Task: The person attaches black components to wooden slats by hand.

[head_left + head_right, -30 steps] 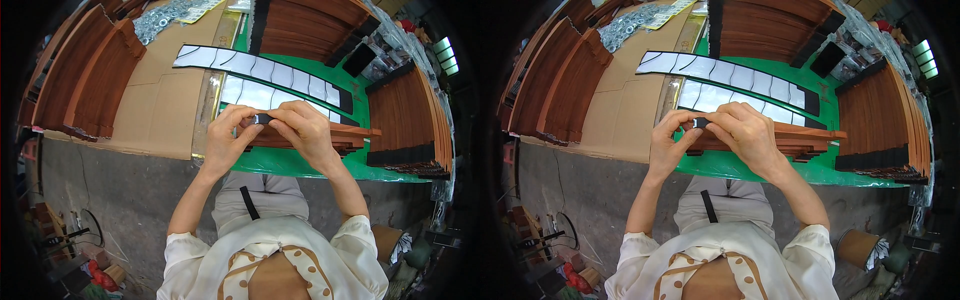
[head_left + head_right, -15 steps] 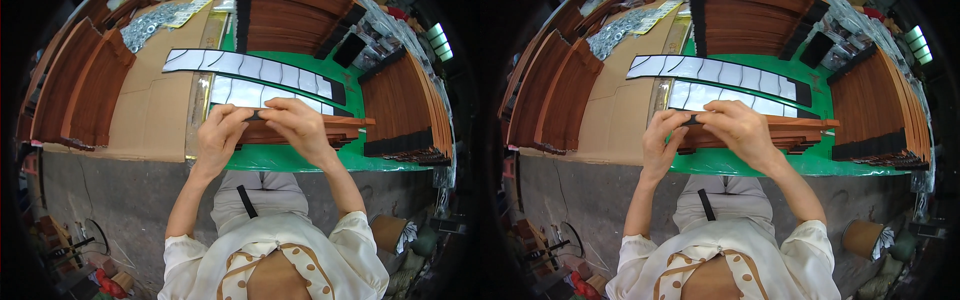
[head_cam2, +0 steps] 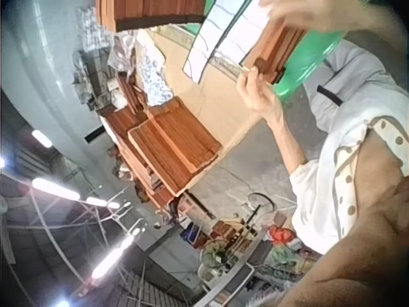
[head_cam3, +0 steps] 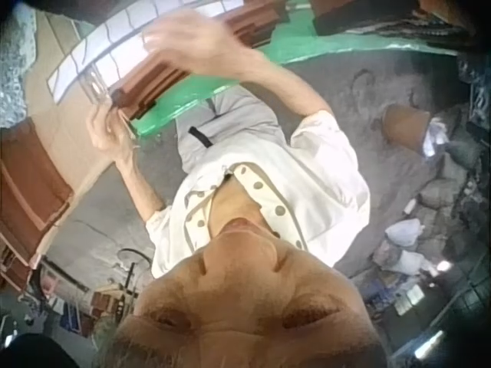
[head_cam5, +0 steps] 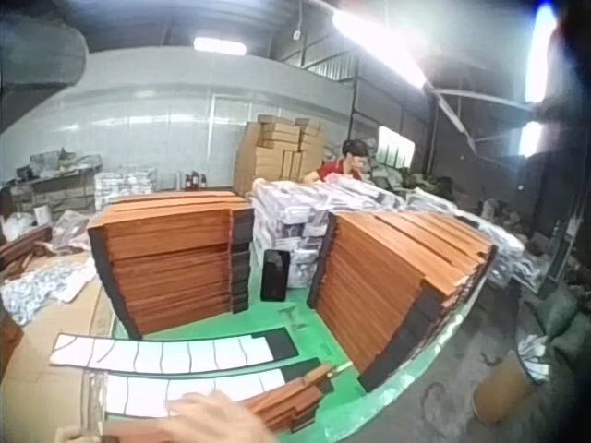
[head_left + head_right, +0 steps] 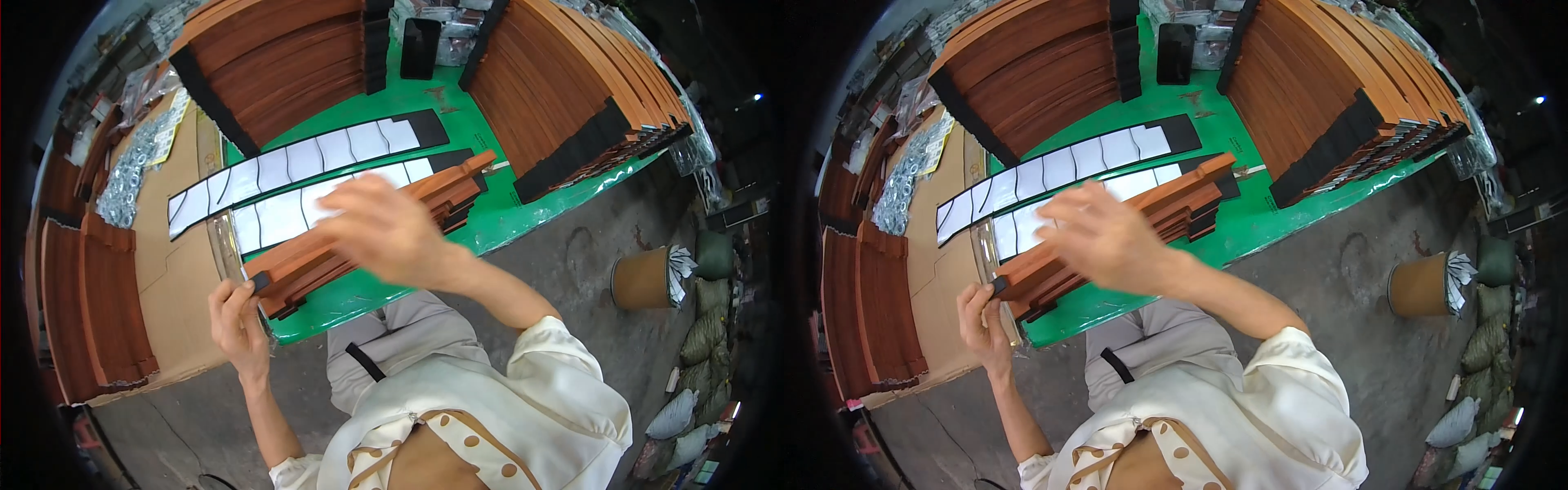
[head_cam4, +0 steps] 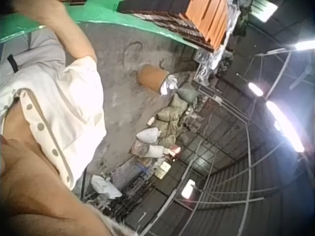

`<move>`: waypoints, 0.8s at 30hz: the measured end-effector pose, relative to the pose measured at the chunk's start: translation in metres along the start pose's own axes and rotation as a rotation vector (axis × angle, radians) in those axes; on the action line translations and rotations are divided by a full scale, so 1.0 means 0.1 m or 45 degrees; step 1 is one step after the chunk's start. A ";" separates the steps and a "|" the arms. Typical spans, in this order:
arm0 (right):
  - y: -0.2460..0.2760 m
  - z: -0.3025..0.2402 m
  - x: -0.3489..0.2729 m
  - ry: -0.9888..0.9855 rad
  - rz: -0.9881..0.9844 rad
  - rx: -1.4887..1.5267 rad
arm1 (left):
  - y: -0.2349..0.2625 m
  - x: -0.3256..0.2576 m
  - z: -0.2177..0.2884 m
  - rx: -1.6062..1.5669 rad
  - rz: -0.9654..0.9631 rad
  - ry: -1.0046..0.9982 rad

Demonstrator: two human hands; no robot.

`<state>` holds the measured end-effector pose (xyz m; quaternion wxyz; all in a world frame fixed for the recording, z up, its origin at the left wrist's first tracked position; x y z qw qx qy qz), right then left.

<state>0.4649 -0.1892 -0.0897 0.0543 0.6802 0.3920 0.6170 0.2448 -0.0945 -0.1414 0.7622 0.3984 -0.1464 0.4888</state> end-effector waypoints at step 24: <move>0.30 2.42 -1.46 -0.630 -0.660 -0.243 | -0.61 1.41 0.68 0.380 -0.647 -0.051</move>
Point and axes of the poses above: each hand's wrist, its own x-axis towards the middle knuckle, its own y-axis out of the back of the hand, z = x × y, the point moved 4 cm from there along x, towards the middle knuckle, and after that the axes turned 5 degrees about -x, right-handed, at the moved point
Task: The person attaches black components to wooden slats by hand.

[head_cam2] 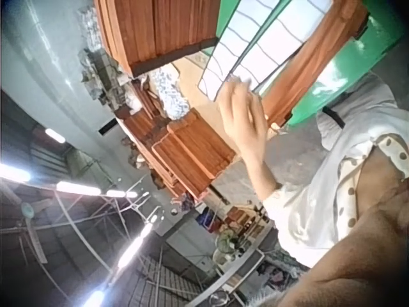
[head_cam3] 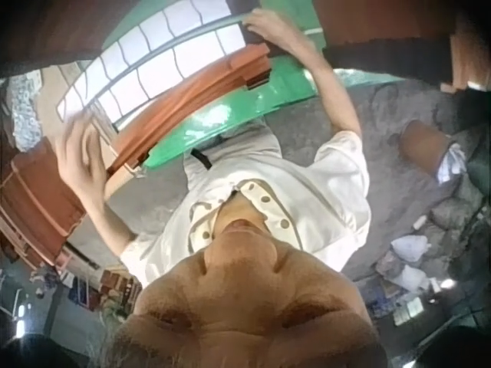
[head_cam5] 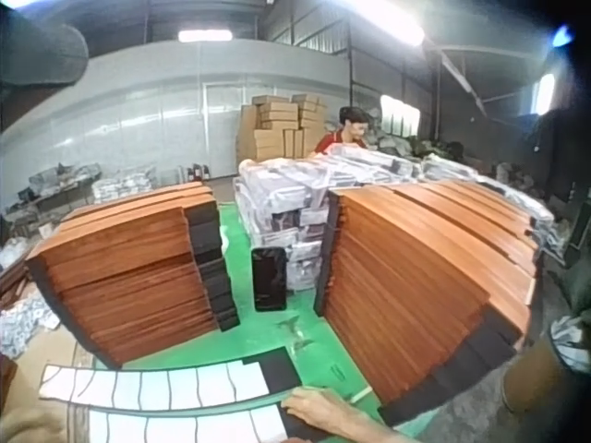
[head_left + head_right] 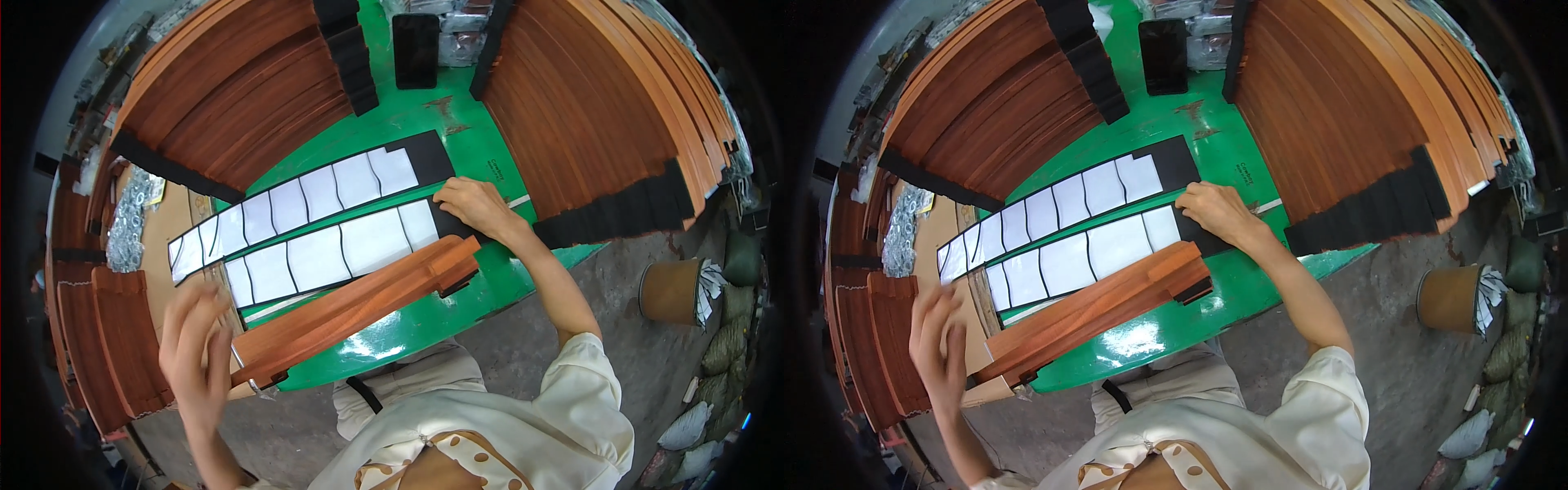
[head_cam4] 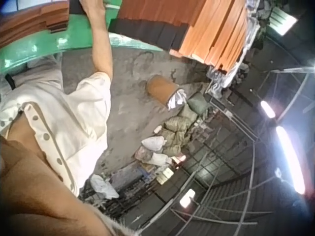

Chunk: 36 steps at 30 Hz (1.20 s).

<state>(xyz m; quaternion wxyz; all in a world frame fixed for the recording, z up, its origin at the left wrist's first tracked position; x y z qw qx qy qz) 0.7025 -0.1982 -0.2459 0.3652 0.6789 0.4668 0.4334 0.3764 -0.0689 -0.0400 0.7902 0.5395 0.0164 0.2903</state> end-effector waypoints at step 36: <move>0.03 -0.11 0.04 -0.027 -0.115 0.225 | -2.58 0.75 -0.52 0.130 -0.730 -0.970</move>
Point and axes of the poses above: each hand's wrist, its own x-axis towards the middle knuckle, its own y-axis out of the back of the hand, z = x × y, the point moved 4 cm from there along x, towards the middle knuckle, and after that the axes turned 5 degrees about -x, right-handed, at the moved point
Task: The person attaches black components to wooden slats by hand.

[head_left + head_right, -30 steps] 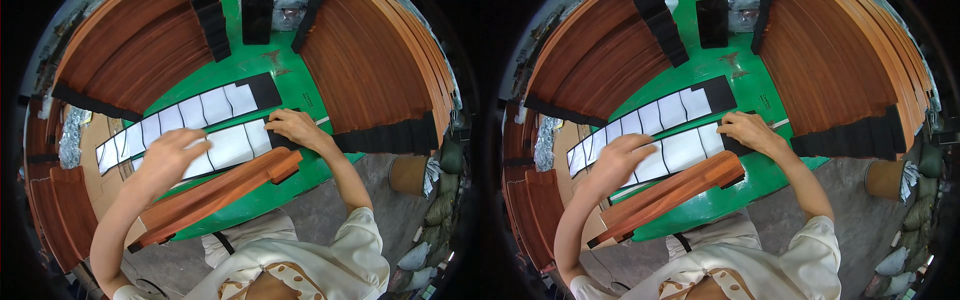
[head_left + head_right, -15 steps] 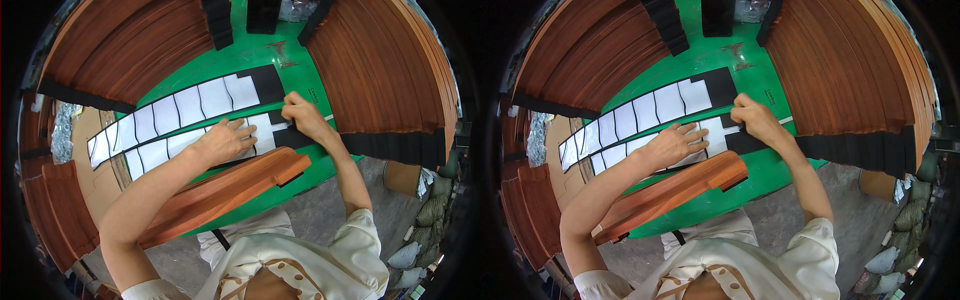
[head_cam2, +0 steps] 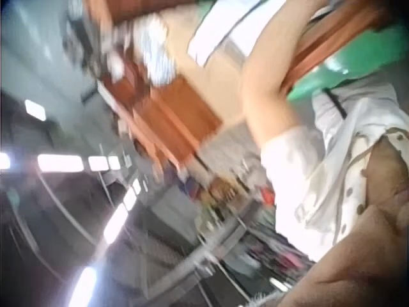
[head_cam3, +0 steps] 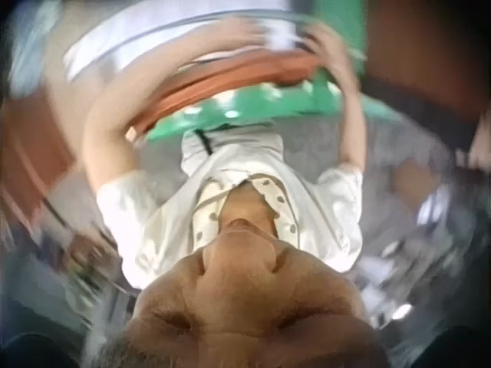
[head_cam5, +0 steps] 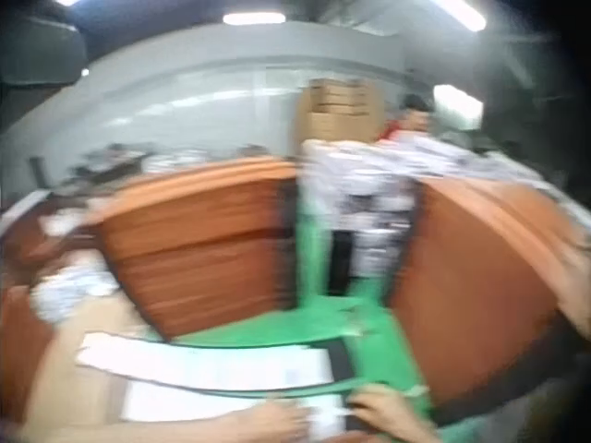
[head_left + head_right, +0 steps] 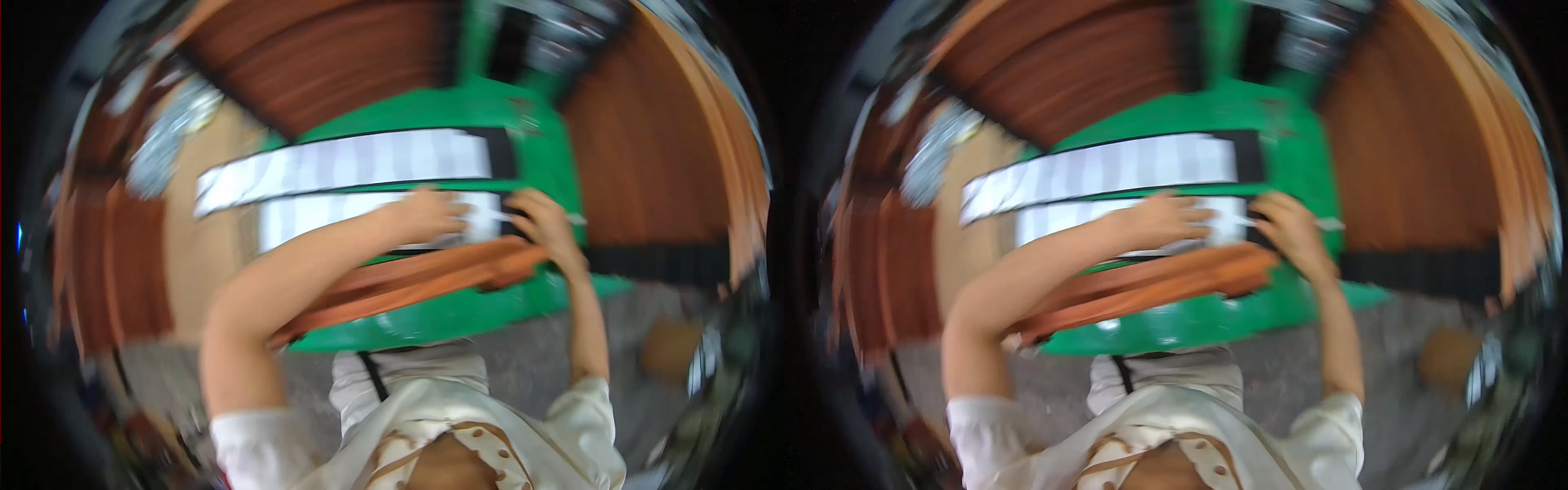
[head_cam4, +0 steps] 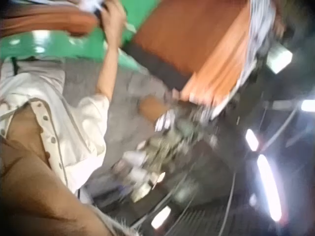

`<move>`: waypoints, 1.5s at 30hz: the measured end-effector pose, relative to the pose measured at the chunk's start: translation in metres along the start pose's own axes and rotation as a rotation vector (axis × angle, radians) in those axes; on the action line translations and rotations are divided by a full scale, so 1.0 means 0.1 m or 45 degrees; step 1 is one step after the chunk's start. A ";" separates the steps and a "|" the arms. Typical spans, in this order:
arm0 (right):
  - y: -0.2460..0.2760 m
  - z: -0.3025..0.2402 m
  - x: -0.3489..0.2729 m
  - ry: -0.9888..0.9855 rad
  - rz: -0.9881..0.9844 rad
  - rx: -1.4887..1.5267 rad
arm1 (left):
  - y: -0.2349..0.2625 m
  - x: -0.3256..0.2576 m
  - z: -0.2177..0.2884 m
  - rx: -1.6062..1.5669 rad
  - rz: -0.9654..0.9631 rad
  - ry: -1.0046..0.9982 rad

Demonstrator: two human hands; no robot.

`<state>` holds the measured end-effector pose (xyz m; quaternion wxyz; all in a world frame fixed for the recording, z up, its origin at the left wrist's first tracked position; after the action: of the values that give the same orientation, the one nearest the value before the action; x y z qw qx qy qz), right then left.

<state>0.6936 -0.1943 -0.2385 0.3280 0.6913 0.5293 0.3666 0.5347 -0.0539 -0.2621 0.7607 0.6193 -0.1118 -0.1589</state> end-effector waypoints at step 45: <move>1.01 -1.23 -0.62 0.137 0.346 0.104 | 1.19 -0.18 1.44 -0.383 0.997 0.846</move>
<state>0.6276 -0.2688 -0.1003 0.2182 0.7486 0.4622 0.4224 0.4777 -0.1557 -0.1159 0.8378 0.4323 -0.0636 0.3273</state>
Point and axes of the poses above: each hand's wrist, its own x-axis towards the middle knuckle, its own y-axis out of the back of the hand, z = x × y, the point moved 4 cm from there along x, towards the middle knuckle, and after that the axes turned 5 degrees about -x, right-handed, at the moved point
